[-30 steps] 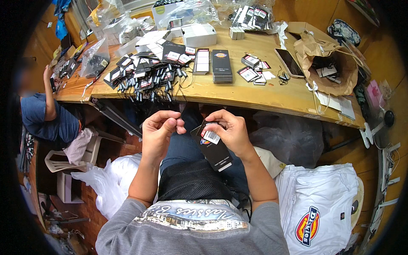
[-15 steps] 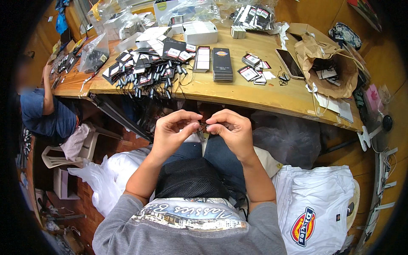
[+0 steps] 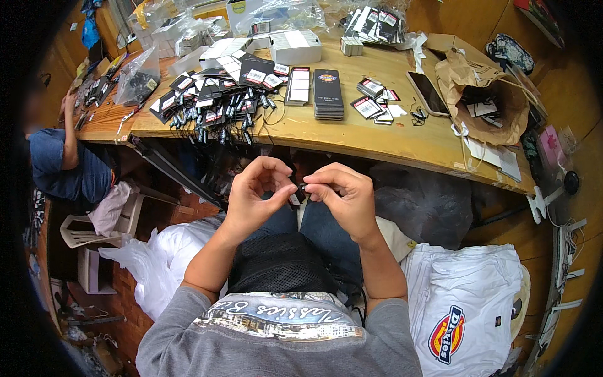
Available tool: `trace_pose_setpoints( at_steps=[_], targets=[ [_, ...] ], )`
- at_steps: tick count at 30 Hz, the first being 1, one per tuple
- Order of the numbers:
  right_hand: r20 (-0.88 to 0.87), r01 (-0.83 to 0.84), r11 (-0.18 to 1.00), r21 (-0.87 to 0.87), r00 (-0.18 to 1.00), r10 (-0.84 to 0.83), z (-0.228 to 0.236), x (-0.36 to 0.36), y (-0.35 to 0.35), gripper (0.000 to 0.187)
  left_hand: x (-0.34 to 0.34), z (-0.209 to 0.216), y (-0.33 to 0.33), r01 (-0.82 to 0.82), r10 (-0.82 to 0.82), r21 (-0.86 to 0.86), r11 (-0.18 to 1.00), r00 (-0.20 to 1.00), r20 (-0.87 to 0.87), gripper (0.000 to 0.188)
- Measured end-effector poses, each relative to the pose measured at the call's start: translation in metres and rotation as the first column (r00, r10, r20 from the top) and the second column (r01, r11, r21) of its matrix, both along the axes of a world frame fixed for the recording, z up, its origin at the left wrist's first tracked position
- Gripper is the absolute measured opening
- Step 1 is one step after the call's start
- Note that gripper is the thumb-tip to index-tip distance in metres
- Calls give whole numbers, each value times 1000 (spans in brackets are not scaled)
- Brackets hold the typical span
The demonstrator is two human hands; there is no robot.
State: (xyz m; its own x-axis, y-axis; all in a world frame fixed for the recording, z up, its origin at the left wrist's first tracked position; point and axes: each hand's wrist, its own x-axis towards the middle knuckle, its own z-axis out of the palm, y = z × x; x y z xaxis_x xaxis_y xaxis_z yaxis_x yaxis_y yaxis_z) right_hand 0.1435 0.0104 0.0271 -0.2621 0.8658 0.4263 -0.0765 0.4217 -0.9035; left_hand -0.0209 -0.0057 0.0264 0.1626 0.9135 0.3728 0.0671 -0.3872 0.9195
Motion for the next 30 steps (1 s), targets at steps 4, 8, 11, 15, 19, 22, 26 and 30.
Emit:
trace_pose_setpoints(
  at_steps=[4,8,11,15,19,22,26,30],
  targets=[
    [46,-14,999,45,999,12,2,1,-1,10,-1,3,3,91,-88,-51,995,994,59,24],
    [43,-57,998,-4,997,57,4,2,-3,8,-1,-3,5,186,-174,-78,979,974,143,26],
    [10,-105,993,-55,994,106,-1,1,-5,8,-1,-7,6,244,-224,-78,967,954,201,32],
    [20,-135,991,-20,991,136,1,2,-4,8,-5,-7,9,227,-225,-20,974,972,72,38],
    [37,-169,985,24,985,168,11,-2,-1,10,-5,-9,14,223,-230,66,973,964,131,38],
    [6,-202,978,-40,979,203,12,-5,-2,8,-8,-8,10,222,-218,-5,975,961,169,39],
    [-113,-216,955,-204,974,196,11,-4,4,4,-7,-2,11,322,-236,-188,928,898,373,25],
    [-5,-103,993,-61,995,103,18,-10,1,6,-1,7,25,267,-121,-211,940,843,524,32]
  ],
)
